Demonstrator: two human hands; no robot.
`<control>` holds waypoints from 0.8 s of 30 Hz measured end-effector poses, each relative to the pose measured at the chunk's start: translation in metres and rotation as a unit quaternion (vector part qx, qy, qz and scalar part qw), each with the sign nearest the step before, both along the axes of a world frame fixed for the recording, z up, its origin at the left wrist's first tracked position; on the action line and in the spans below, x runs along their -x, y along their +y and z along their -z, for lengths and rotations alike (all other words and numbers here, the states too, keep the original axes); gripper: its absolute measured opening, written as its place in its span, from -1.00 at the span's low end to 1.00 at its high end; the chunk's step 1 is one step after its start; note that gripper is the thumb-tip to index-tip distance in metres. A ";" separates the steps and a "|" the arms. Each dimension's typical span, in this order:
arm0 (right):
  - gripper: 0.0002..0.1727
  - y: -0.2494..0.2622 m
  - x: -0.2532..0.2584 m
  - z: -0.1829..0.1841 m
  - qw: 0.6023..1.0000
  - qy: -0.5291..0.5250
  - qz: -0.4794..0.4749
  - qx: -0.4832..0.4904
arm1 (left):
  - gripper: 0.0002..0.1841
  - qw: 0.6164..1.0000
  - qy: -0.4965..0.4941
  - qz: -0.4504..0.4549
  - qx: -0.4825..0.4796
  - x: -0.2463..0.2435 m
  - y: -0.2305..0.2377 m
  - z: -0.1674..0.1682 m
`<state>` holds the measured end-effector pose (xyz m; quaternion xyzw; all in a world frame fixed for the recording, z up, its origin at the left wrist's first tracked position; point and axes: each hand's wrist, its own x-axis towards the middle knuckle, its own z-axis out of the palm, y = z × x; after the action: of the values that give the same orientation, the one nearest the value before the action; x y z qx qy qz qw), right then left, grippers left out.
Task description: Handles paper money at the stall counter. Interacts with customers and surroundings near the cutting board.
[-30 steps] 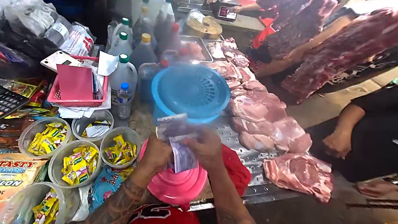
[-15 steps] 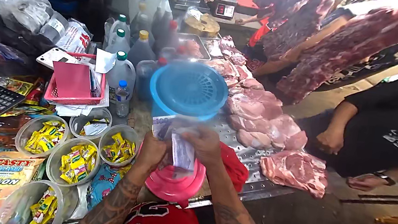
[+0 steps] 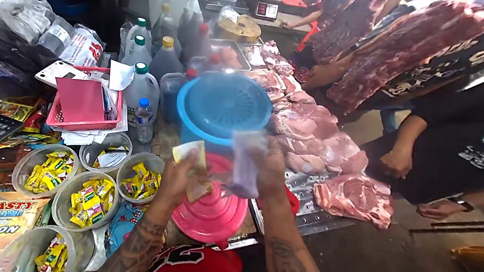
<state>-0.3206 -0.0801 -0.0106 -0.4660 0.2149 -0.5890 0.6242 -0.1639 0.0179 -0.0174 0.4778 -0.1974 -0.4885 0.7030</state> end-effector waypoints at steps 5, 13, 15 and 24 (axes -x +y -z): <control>-0.47 0.010 0.009 0.000 0.991 0.098 -0.085 0.018 | -0.53 1.000 -0.029 -0.007 0.010 0.005 -0.002 -0.002; -0.50 0.043 0.014 0.014 0.980 0.195 -0.041 -0.025 | -0.83 0.968 -0.181 0.165 0.045 0.047 -0.001 0.017; -0.41 0.058 0.029 0.013 0.978 0.178 -0.074 -0.084 | -0.81 0.966 -0.191 0.158 0.071 0.054 -0.005 0.023; -0.51 0.047 0.111 0.031 0.974 0.205 0.031 -0.090 | -0.58 0.917 -0.295 0.262 0.063 0.103 -0.030 0.033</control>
<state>-0.4311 -0.0328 -0.0412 -0.5120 0.4044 -0.4786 0.5876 -0.2673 -0.0122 -0.0507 0.4863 -0.5444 -0.4783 0.4882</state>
